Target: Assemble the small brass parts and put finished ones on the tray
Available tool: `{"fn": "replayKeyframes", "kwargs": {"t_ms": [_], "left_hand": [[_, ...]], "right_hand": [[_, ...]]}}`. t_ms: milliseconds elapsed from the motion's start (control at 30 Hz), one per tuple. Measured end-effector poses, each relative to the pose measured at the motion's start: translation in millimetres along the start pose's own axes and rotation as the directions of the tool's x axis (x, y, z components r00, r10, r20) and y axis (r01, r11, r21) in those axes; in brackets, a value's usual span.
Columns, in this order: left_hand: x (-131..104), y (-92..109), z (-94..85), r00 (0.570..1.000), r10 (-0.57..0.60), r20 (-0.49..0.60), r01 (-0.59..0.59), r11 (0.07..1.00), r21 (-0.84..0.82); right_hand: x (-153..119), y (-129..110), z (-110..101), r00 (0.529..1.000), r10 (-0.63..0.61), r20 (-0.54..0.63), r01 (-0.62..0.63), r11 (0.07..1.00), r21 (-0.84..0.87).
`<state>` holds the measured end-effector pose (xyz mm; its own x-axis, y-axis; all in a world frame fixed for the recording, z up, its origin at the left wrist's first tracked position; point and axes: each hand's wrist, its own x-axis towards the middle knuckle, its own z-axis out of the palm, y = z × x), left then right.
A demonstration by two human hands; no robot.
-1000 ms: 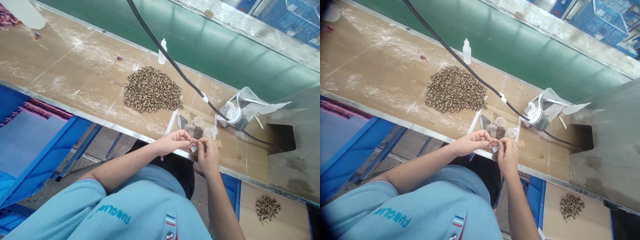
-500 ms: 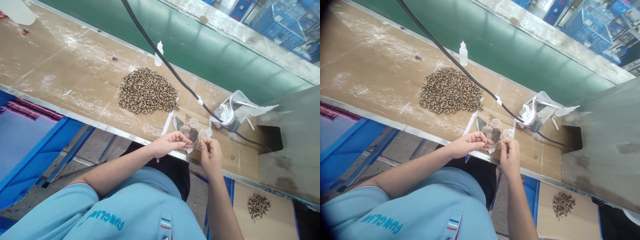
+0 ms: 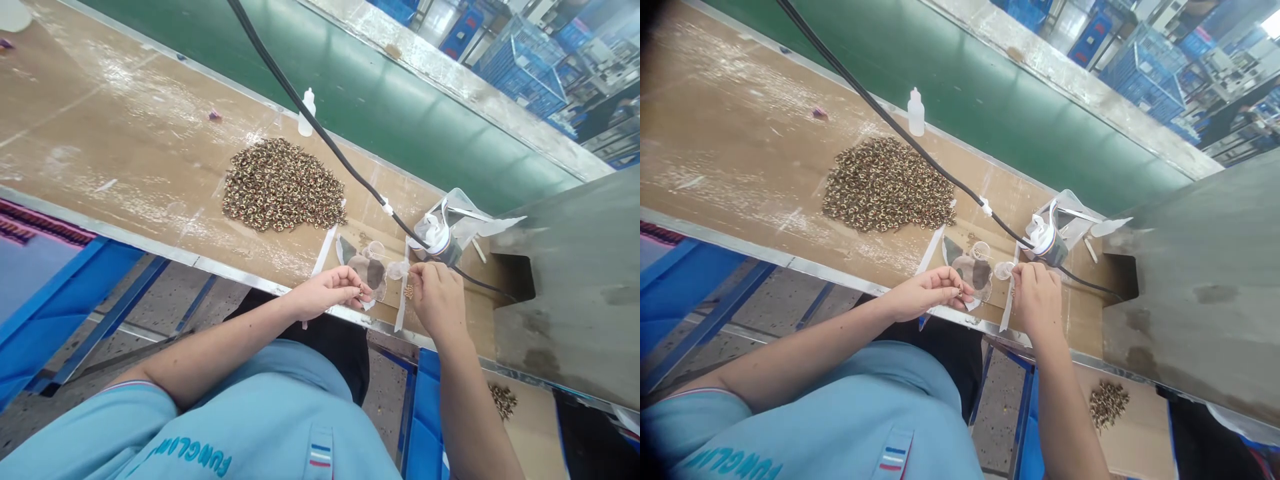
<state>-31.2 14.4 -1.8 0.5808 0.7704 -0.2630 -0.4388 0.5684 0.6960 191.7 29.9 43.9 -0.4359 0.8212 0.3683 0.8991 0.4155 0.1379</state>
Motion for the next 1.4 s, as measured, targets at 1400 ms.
{"fn": "replayKeyframes", "kwargs": {"t_ms": [1400], "left_hand": [[1.6, 0.1, -1.5, 1.000, -0.003, -0.002, 0.003, 0.997, -0.081]], "right_hand": [[-6.9, -8.1, -4.8, 0.999, 0.046, -0.018, -0.043, 0.990, 0.136]]}}
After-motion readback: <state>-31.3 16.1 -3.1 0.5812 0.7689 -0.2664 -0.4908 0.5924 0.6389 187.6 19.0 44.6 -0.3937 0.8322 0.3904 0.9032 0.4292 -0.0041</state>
